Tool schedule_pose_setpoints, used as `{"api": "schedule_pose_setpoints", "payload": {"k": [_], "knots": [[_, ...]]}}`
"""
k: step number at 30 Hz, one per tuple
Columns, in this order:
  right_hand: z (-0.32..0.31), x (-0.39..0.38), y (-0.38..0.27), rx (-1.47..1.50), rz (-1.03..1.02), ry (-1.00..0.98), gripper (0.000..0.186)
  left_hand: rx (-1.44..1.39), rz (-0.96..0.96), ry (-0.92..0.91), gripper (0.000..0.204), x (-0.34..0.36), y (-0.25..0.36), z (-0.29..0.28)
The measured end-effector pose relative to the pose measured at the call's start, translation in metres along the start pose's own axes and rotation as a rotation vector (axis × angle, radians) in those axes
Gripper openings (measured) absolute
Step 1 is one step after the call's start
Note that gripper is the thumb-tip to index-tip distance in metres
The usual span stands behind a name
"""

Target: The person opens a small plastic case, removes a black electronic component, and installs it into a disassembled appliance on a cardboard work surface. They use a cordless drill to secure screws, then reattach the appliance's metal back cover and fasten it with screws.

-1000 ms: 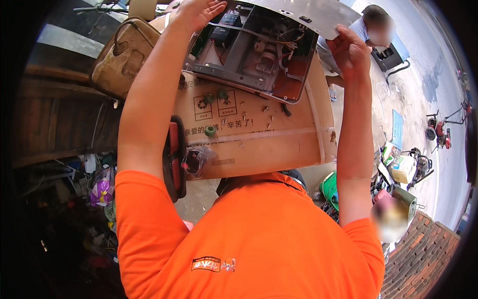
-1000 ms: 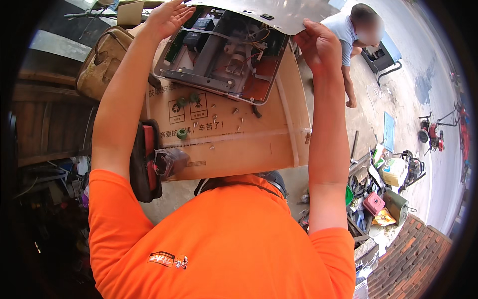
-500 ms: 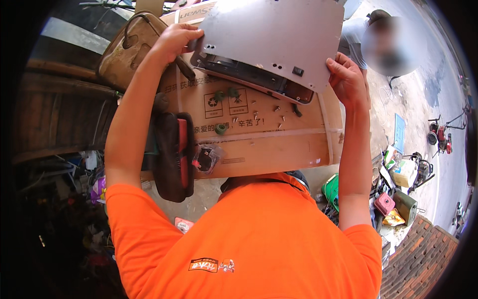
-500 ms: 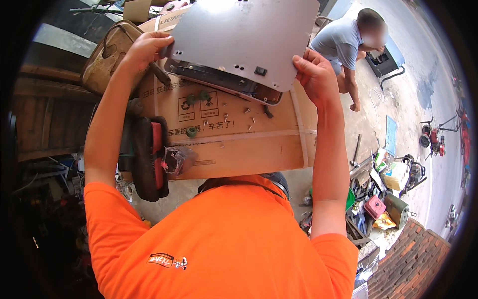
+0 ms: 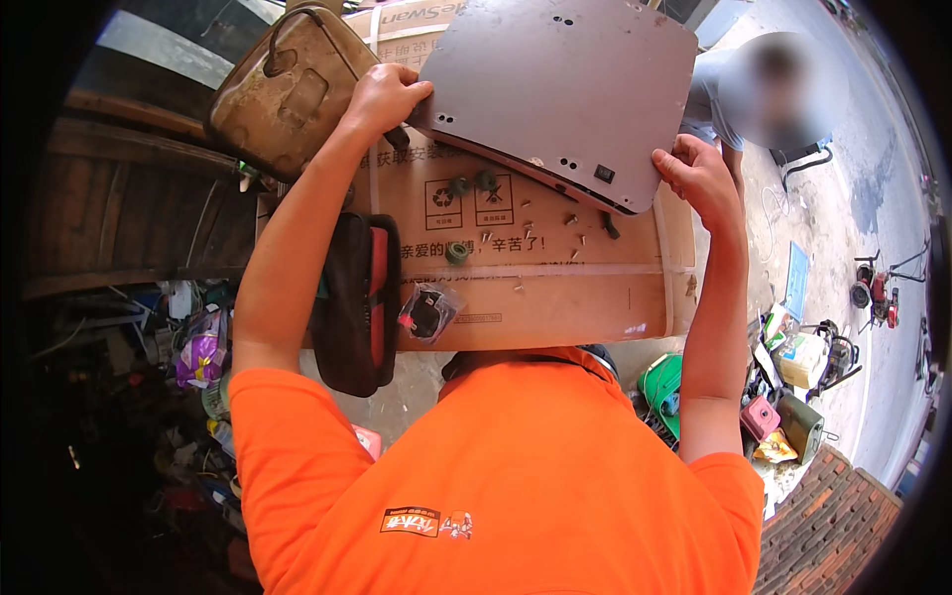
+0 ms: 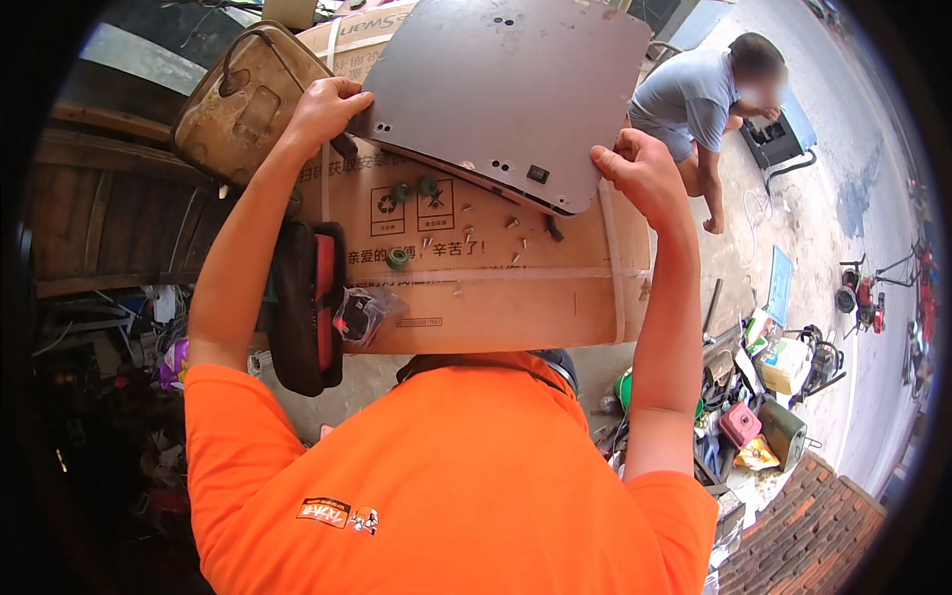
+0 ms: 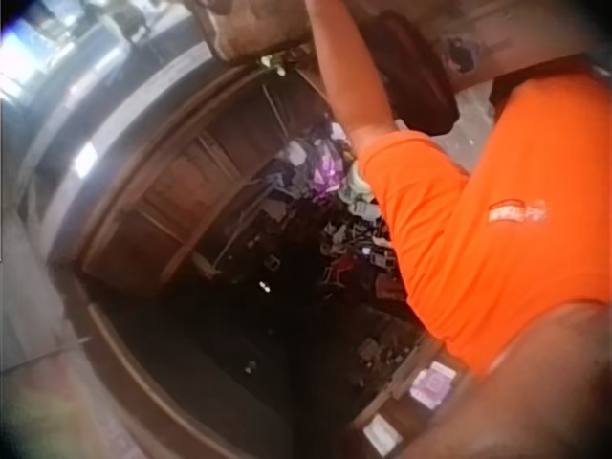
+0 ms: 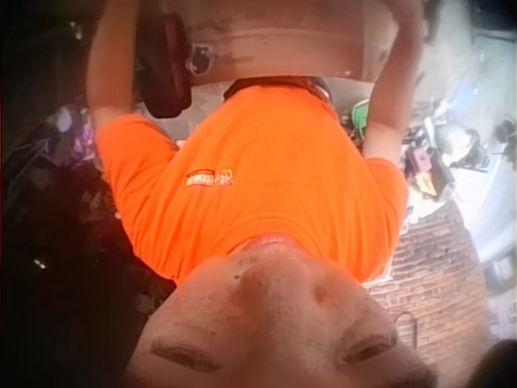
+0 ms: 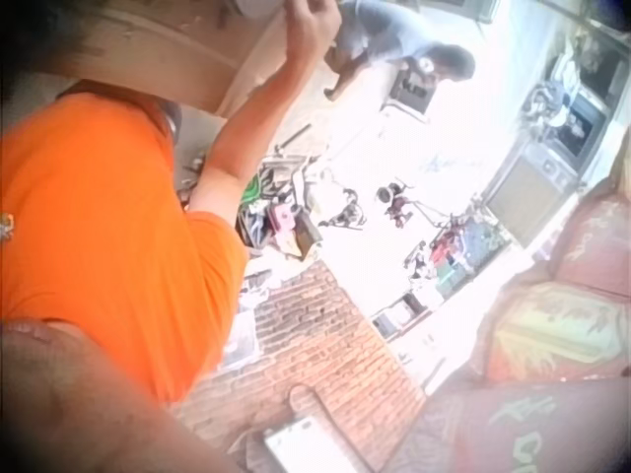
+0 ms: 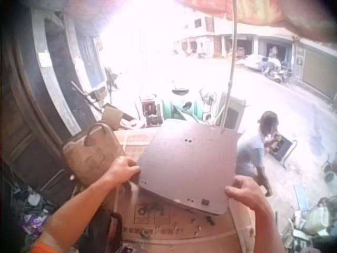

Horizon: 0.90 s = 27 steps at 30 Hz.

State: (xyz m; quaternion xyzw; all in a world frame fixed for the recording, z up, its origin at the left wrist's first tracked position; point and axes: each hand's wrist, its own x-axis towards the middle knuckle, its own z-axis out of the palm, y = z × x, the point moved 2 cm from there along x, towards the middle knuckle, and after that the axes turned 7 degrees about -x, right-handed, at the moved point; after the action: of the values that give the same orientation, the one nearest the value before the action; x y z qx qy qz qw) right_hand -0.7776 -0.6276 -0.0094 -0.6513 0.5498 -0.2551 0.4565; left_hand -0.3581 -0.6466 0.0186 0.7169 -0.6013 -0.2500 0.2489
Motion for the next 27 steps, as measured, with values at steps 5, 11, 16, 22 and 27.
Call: {"api": "schedule_pose_setpoints", "payload": {"k": [5,11,16,22,27], "knots": [[-0.001,-0.001,-0.002,-0.151,0.027,-0.006,0.031,0.181,0.063,0.032,0.04,0.0,0.003,0.003],[-0.002,0.002,-0.007,-0.322,0.012,0.004,0.045,0.395,0.108,0.024,0.041,-0.009,0.013,0.001],[-0.003,0.004,-0.005,-0.507,-0.007,0.047,0.041,0.431,0.104,-0.017,0.039,-0.008,0.018,0.001],[-0.004,-0.006,-0.006,-0.402,0.064,0.092,0.049,0.346,0.018,-0.057,0.044,-0.006,0.01,0.0],[0.011,-0.008,0.024,0.082,0.053,0.311,0.06,-0.097,-0.088,-0.09,0.051,0.005,-0.004,0.003]]}}
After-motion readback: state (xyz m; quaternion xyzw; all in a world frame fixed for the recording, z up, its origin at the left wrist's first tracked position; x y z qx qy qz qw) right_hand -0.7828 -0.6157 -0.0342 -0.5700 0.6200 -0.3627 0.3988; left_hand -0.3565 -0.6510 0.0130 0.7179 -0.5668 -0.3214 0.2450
